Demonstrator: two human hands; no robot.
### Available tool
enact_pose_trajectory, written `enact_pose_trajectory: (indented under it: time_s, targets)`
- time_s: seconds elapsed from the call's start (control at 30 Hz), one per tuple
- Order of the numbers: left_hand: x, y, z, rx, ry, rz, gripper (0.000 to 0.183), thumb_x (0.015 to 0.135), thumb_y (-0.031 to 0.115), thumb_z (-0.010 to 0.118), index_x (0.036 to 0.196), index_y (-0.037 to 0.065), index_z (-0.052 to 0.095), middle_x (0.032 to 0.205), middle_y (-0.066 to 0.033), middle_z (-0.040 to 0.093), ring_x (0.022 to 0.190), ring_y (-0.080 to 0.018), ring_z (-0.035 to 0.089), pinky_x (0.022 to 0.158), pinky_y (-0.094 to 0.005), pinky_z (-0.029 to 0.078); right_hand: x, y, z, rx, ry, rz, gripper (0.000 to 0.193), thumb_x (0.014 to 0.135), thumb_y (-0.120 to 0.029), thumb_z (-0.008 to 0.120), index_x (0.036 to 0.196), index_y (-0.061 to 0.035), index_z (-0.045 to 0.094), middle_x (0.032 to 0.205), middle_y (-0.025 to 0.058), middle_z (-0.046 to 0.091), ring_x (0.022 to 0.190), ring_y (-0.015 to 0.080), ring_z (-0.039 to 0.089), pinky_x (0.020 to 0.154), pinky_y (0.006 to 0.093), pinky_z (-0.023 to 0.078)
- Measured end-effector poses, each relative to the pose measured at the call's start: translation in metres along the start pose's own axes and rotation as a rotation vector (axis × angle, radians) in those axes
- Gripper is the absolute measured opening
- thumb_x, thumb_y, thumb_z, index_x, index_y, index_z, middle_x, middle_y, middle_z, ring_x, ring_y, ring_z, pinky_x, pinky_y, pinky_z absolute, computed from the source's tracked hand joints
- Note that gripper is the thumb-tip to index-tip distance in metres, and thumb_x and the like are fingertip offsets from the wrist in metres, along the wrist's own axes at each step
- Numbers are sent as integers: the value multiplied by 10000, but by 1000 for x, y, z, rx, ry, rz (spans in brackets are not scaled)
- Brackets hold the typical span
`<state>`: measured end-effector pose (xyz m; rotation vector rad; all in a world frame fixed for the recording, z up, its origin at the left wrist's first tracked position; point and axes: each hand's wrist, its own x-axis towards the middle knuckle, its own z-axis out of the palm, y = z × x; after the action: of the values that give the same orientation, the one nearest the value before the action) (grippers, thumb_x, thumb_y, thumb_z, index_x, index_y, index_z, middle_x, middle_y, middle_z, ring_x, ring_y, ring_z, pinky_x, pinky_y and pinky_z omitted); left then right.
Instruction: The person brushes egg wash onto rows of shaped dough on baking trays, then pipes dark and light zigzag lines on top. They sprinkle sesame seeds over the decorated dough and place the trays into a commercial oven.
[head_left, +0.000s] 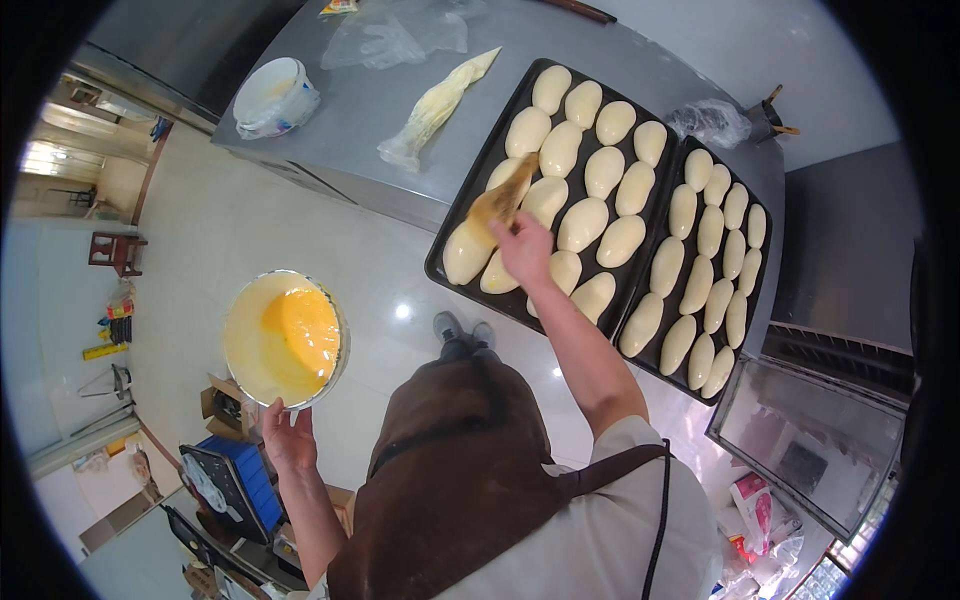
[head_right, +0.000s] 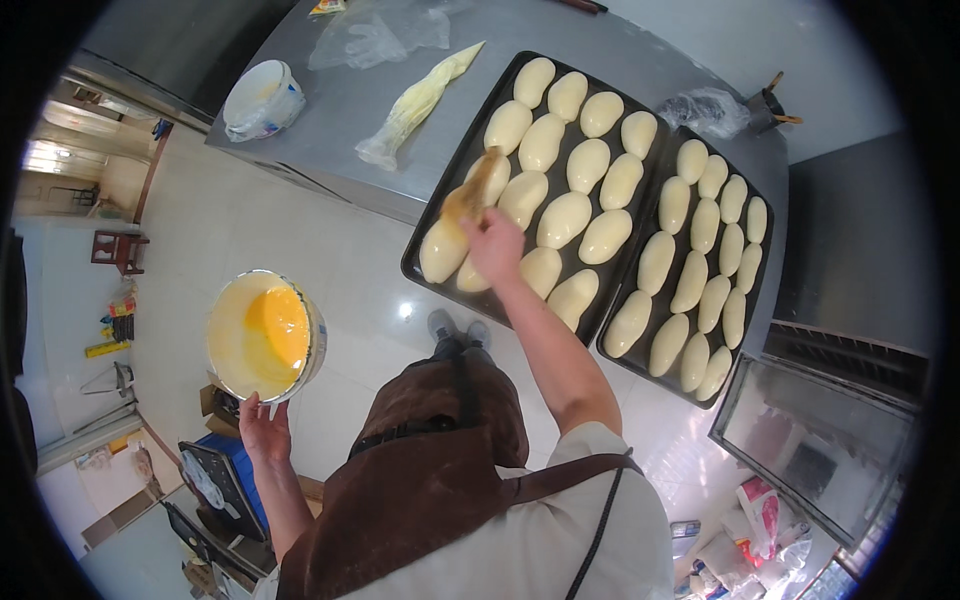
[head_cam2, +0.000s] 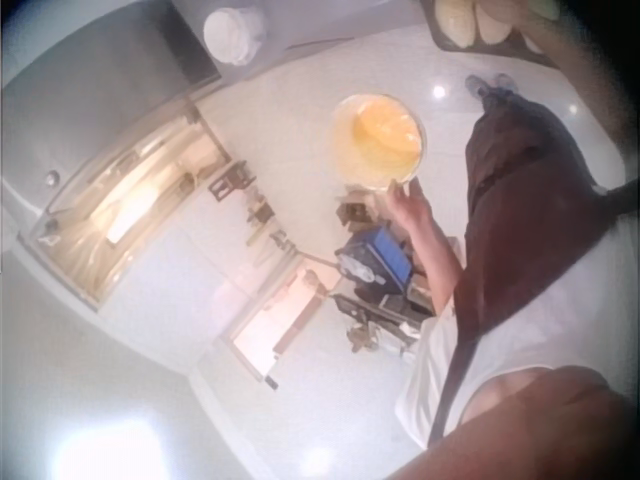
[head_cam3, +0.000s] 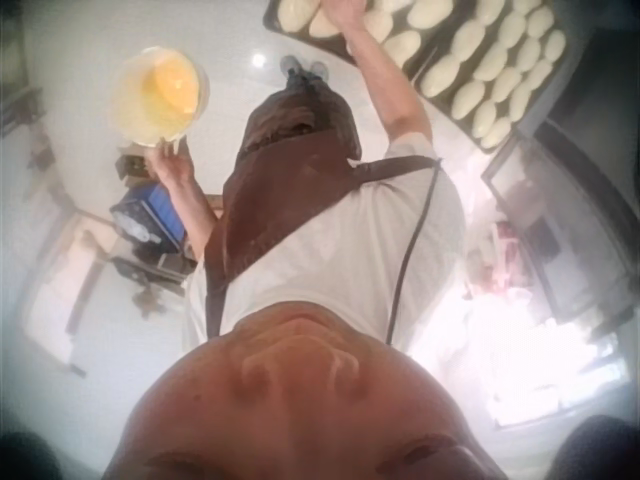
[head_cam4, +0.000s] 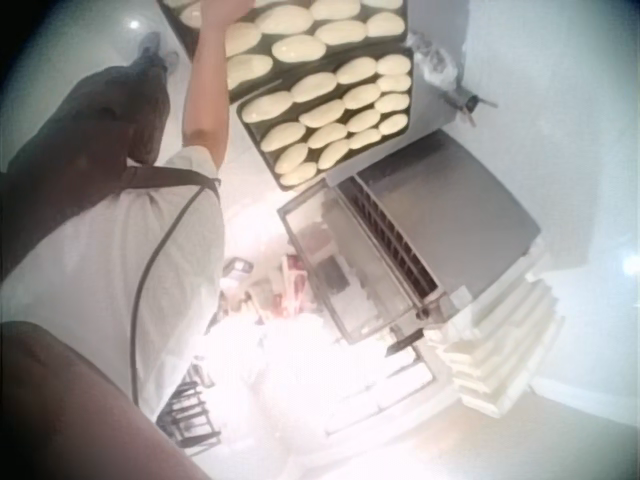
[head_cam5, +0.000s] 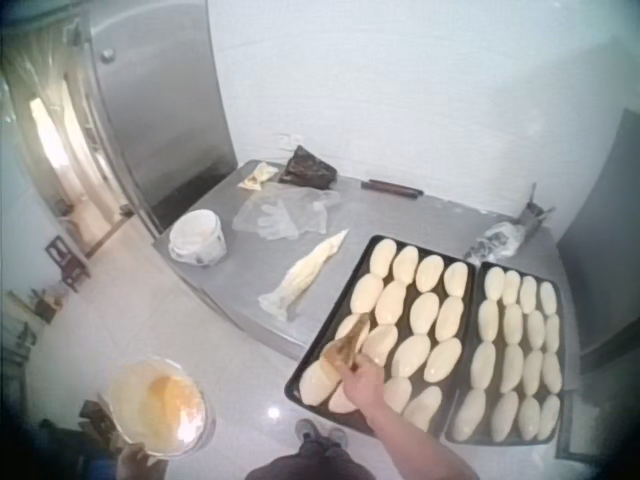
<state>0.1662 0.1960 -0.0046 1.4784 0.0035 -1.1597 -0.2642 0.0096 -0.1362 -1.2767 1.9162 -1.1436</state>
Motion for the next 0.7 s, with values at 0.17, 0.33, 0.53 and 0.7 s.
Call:
enact_pose_trajectory:
  time_s: [0.17, 0.33, 0.53, 0.7]
  targets:
    - [22, 4, 7, 22, -30, -48, 453, 924, 195, 695, 1343, 87, 562, 1325, -94, 574, 1210, -242, 595, 1004, -416, 560, -54, 14, 7, -255, 53, -144, 178, 882, -153, 711, 1038, -70, 690, 1001, 160, 669, 879, 397, 659, 725, 455, 538]
    - [52, 10, 33, 56, -187, -22, 365, 910, 155, 700, 1254, 103, 590, 1218, -63, 625, 1136, -267, 637, 1016, -446, 554, -138, -52, 19, 173, 18, -165, 223, 895, -71, 701, 1114, -32, 704, 1027, 135, 690, 847, 288, 689, 751, 377, 557]
    - [93, 36, 71, 171, -305, -97, 210, 886, 105, 726, 845, 154, 526, 961, -32, 654, 983, -235, 640, 925, -494, 536, -81, -188, 75, 400, -239, 22, 226, 911, -224, 755, 979, -9, 736, 771, 89, 692, 702, 204, 653, 642, 342, 515]
    - [139, 74, 107, 197, -428, -111, 183, 885, 104, 706, 872, 142, 528, 991, -52, 647, 999, -256, 636, 942, -491, 537, -54, -238, 135, -204, -193, -213, 315, 895, -354, 726, 940, -42, 726, 820, 115, 713, 727, 335, 681, 640, 436, 525]
